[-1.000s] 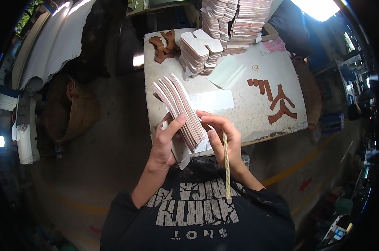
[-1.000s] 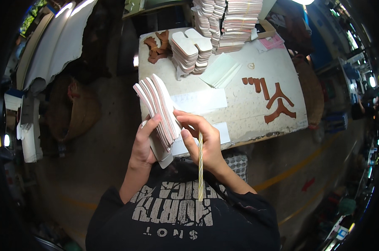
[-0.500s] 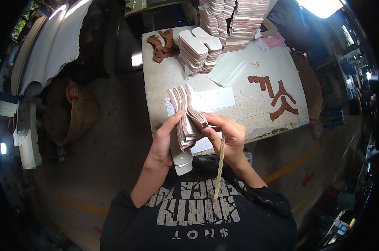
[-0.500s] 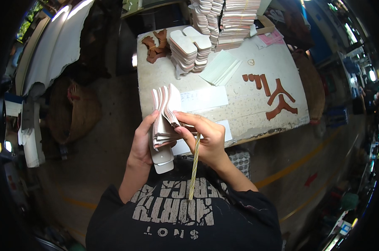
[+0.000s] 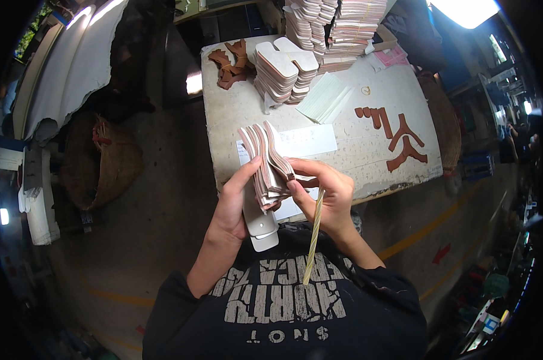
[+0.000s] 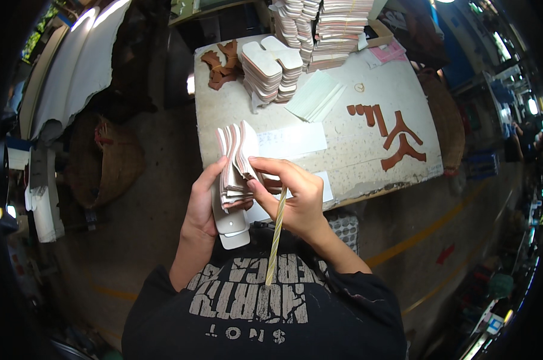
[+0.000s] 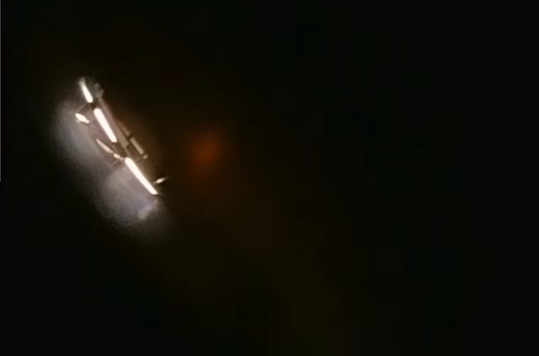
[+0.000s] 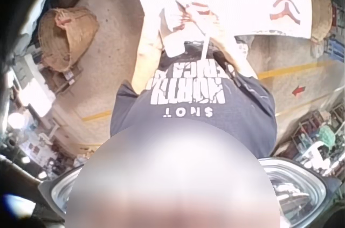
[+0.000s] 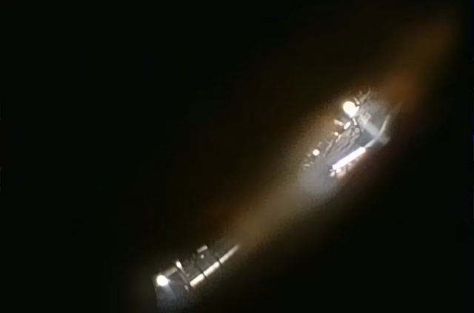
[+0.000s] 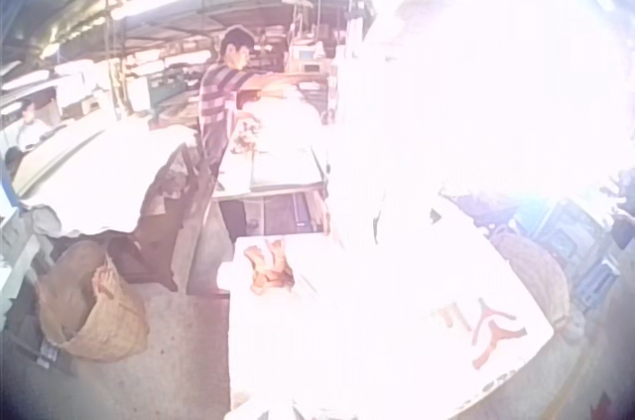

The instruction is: The person walks through a factory floor and approaches a work table. They count stacks of flat, shoe-shaped cardboard pieces, write on a paper sheet, and bundle the pieces with rubber bands. The person then places the paper sheet on a stack of items and picks up a plastic-wrapped package.

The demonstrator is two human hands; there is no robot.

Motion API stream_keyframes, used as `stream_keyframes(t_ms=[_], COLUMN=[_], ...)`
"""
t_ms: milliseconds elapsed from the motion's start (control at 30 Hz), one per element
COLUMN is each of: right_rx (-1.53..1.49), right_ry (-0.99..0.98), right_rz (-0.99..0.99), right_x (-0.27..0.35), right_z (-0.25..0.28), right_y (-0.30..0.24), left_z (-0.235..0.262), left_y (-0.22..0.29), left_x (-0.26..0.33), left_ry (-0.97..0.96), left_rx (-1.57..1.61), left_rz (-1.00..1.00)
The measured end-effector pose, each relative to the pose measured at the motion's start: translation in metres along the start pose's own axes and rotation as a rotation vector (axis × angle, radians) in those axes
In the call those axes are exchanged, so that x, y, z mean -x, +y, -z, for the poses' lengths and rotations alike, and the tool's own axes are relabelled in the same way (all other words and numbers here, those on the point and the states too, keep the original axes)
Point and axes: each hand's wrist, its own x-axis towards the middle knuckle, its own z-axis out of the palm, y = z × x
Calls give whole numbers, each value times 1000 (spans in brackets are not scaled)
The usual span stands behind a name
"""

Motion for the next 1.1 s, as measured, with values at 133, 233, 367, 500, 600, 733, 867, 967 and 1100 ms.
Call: stream_keyframes(t_ms=[133,233,367,500,600,733,867,967,1100], right_rx=[-3,-19,-31,-67,-79,-72,-68,-52,-1], right_ry=[-30,-44,-95,-96,-97,-94,-83,-62,6], right_rz=[28,9,-23,-58,-75,-72,-81,-103,-91], right_x=[-3,-3,-2,-1,-1,0,2,5,9], right_z=[0,1,3,3,3,2,0,-3,-10], right_y=[0,0,0,1,2,4,7,8,10], left_z=[-5,-9,-9,0,7,15,22,27,28], left_y=[2,1,0,0,-1,-3,-5,-7,-10], left_x=[1,2,2,1,0,-1,-2,-3,-4], left_ry=[-4,-3,24,-20,-43,-37,-46,-29,-37], left_rx=[-42,-33,-23,19,34,34,59,53,8], left_rz=[-3,-10,-4,2,10,11,36,52,103])
